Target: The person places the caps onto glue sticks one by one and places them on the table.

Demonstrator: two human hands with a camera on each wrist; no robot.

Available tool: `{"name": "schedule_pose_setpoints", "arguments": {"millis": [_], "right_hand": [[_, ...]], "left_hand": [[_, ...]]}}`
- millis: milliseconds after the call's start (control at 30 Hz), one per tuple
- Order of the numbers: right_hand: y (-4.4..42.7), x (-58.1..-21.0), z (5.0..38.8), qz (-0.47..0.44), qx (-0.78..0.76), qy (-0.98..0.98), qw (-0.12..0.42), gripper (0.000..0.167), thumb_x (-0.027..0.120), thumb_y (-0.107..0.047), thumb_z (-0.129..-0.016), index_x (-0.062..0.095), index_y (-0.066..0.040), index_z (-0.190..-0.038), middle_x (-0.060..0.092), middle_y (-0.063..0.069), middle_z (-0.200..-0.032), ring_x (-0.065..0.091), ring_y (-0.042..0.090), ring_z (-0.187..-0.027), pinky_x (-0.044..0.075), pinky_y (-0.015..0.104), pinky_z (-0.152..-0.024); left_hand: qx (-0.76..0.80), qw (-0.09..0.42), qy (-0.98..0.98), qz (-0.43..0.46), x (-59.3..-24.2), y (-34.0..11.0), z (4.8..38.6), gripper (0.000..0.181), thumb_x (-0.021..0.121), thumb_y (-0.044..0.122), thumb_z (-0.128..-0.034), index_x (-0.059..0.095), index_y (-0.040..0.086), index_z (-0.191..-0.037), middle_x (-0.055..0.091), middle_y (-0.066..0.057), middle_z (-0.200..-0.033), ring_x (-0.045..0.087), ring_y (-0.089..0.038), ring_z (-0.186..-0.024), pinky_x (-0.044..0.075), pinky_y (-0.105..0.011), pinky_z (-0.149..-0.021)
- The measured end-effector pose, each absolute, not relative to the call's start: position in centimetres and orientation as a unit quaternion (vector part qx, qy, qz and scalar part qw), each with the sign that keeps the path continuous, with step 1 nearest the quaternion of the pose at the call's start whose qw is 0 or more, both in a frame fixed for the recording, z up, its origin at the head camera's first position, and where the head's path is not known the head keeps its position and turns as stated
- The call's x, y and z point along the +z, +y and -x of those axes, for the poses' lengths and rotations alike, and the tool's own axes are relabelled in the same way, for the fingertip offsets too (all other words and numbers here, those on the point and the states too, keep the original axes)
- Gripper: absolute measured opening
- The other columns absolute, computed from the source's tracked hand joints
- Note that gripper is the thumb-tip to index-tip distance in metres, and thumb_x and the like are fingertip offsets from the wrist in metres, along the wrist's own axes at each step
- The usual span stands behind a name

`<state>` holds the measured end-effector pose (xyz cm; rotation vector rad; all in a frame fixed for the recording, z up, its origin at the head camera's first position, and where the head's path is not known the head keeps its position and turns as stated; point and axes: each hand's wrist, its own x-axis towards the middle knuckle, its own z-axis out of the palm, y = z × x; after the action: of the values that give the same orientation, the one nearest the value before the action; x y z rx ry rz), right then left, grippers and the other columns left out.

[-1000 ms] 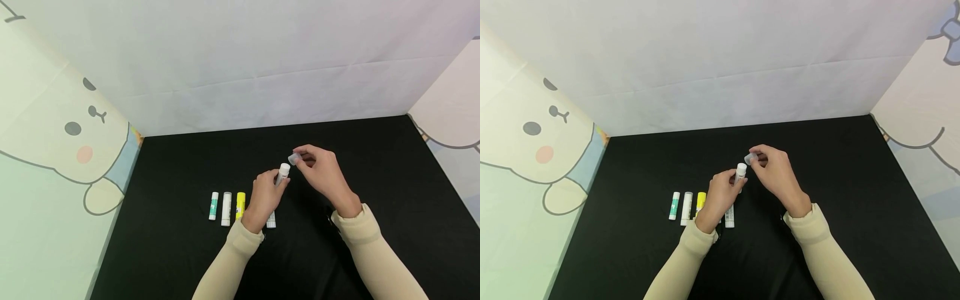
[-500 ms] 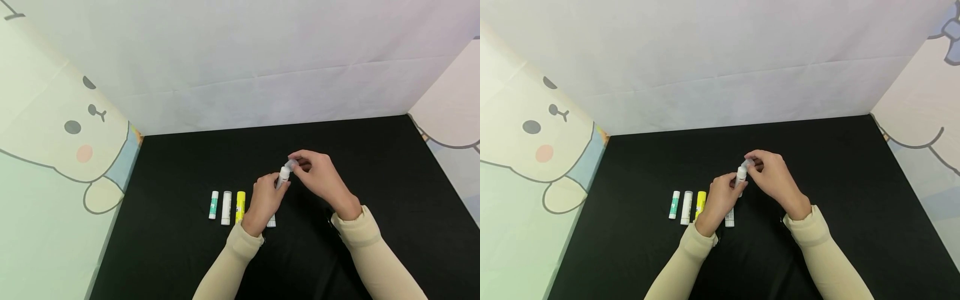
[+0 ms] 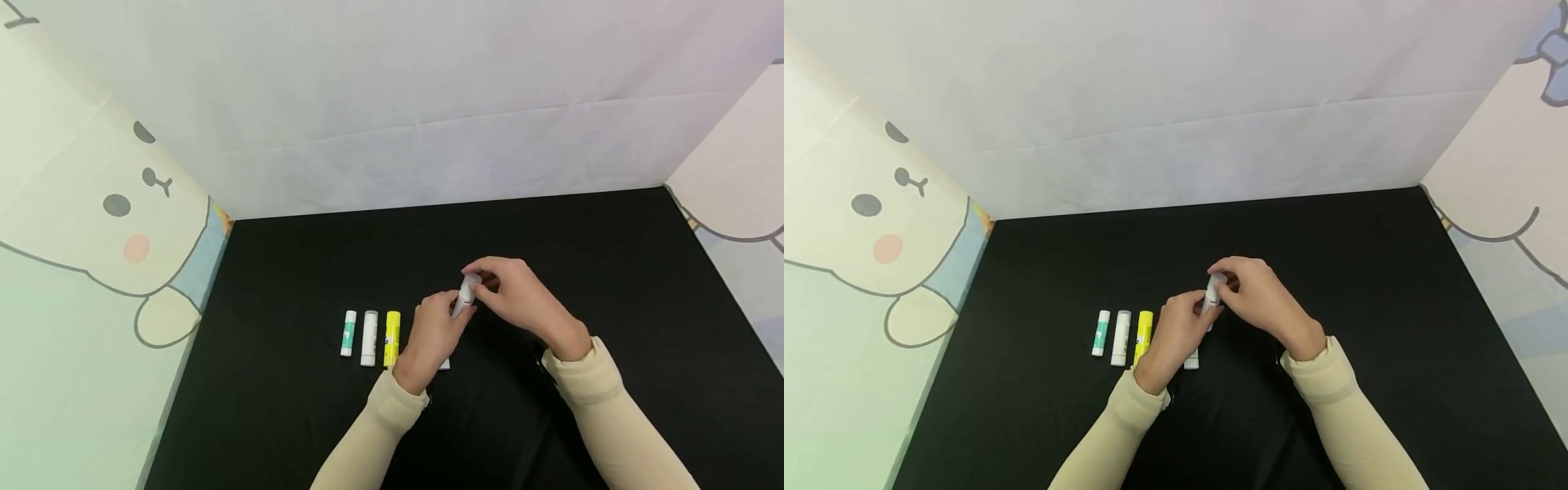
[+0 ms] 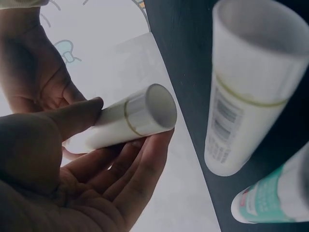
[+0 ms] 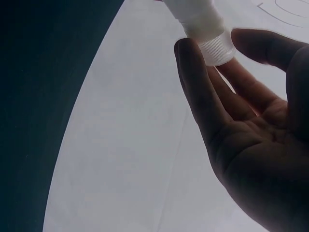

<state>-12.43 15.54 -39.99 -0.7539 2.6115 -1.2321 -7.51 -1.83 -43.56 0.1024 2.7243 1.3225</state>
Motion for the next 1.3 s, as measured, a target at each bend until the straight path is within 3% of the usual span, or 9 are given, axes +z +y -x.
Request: {"name": "schedule_pose_setpoints", "arguments": {"millis": [300,800,1300], "right_hand": [[15.7,-40.1,12.3,0.272,-0.411,0.864,0.102,0.027,0.069,0.002,-0.100,0.073,0.001,-0.126,0.074,0.012,-0.118,0.072,0.020,-0.099,0.062,0.036,-0.084],[16.2,-39.9,12.0,0.284,-0.403,0.863,0.107,0.027,0.071,0.003,-0.099,0.075,0.001,-0.125,0.075,0.013,-0.119,0.072,0.020,-0.099,0.063,0.039,-0.085],[16.0,-39.6,11.6,0.296,-0.389,0.865,0.111,0.024,0.072,0.002,-0.098,0.076,0.001,-0.122,0.076,0.011,-0.114,0.072,0.015,-0.094,0.061,0.031,-0.079]], "left_hand": [[0.434,0.051,0.899,-0.030,-43.7,-1.9,6.9,0.019,0.076,0.023,-0.1011,0.077,0.006,-0.109,0.065,0.000,-0.083,0.055,-0.005,-0.060,0.047,-0.019,-0.055],[0.473,0.030,0.879,-0.048,-43.9,-2.0,6.1,0.015,0.074,0.022,-0.1023,0.076,0.007,-0.100,0.055,0.004,-0.066,0.046,-0.003,-0.050,0.040,-0.020,-0.048],[0.456,0.014,0.888,-0.059,-44.0,-1.8,5.7,0.017,0.075,0.021,-0.1008,0.079,0.004,-0.101,0.052,0.006,-0.059,0.041,-0.001,-0.046,0.034,-0.017,-0.044]]}}
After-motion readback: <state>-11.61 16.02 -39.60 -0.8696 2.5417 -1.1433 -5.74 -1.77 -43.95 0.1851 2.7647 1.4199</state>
